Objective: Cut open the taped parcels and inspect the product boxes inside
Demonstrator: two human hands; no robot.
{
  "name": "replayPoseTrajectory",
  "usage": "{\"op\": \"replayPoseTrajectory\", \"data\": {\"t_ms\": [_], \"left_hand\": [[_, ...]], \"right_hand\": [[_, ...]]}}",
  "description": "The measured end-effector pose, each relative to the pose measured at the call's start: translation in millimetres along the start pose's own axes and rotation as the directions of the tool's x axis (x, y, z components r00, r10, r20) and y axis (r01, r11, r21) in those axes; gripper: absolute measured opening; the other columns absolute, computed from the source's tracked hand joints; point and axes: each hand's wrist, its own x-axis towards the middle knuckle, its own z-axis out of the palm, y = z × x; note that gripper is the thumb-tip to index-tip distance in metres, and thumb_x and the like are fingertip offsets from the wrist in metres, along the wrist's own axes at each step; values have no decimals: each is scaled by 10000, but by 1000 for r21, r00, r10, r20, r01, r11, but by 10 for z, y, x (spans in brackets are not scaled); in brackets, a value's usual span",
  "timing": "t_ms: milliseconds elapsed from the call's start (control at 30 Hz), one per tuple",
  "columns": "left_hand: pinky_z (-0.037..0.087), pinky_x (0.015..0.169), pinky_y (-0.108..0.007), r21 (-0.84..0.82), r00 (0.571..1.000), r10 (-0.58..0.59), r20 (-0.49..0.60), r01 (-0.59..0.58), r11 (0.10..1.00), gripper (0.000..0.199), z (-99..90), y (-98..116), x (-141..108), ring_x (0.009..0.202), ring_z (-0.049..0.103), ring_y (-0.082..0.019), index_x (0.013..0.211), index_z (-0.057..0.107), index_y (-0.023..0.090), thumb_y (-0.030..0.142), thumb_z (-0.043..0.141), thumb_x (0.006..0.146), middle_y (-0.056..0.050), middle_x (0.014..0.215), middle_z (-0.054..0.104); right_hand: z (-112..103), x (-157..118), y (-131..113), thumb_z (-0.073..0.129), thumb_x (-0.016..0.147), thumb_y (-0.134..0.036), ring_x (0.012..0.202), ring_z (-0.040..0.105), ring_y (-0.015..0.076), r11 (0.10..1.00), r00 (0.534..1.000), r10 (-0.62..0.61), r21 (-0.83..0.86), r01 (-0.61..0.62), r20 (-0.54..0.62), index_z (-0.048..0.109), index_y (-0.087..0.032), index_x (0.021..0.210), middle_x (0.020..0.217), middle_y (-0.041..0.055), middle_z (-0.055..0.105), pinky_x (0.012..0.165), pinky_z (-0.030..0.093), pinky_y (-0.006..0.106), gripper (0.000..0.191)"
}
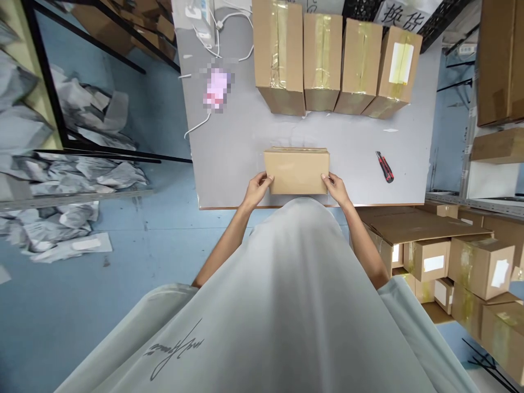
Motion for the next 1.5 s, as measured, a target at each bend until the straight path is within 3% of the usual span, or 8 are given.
{"op": "replayPoseTrajectory", "data": {"t_ms": [200,400,600,767,967,1167,1333,1500], "left_hand": [[628,1076,-449,118,997,-76,-14,77,990,542,106,-84,123,1152,792,-317,1189,830,160,649,721,981,-178,1221,854],[648,1099,-494,-4,981,-182,-61,182,983,539,94,-382,68,1184,806,-291,1293,783,164,592,572,1043,-216,1373,808],[570,1241,-612,40,979,-189,-75,192,980,626,133,-490,-99,1299,784,-352,1389,753,153,269,761,774,-245,1528,741],[561,1269,-595,25,989,-129,-75,131,991,616,225,-374,-130,1397,737,-374,1292,804,175,199,692,686,-187,1469,787],[624,1180,-476,19,997,-5,-80,7,1000,468,114,-86,-92,1269,780,-302,1270,839,186,318,711,840,-132,1362,823],[625,1054,-406,167,977,155,-149,-130,977,540,-54,250,-125,1120,787,-283,1334,863,167,588,723,1026,-156,1299,823],[591,992,-391,245,981,55,-184,-9,970,472,-67,197,-11,995,774,-278,1220,901,182,586,736,1041,-120,1167,864],[592,984,-379,175,974,-11,-228,52,983,430,12,12,148,1045,766,-289,1163,878,168,557,788,1002,-133,1146,865]], "right_hand": [[104,192,73,522,930,-987,1042,788,321,974,992,118,-190,-123,-38,785,-201,946,1069,152,873,927,632,406,829],[40,127,485,492,1009,-842,1147,791,280,984,981,178,-11,-179,-75,774,-202,1226,1282,175,832,1051,667,495,733],[76,-21,698,751,855,-479,1293,780,317,989,989,148,-15,-148,27,753,-198,1429,1360,163,836,1198,608,586,639],[146,-49,589,771,836,-445,1380,748,344,995,994,100,-18,-100,37,812,-179,1375,1426,164,822,1266,557,597,602],[-10,-62,239,729,913,-823,1364,738,350,999,999,-37,-22,37,2,848,-188,1314,1482,206,777,1195,614,543,760],[-61,-8,-262,495,1021,-956,1140,778,342,966,983,-119,-244,83,-138,890,-213,1134,1194,164,858,1063,626,481,849],[39,114,-312,417,1046,-945,933,747,317,929,994,-40,-371,-2,-104,831,-200,868,890,113,823,877,594,400,871],[189,185,-266,473,1120,-772,1190,750,369,897,971,-114,-441,9,-211,828,-173,1302,1294,212,800,1096,605,509,719]]}}
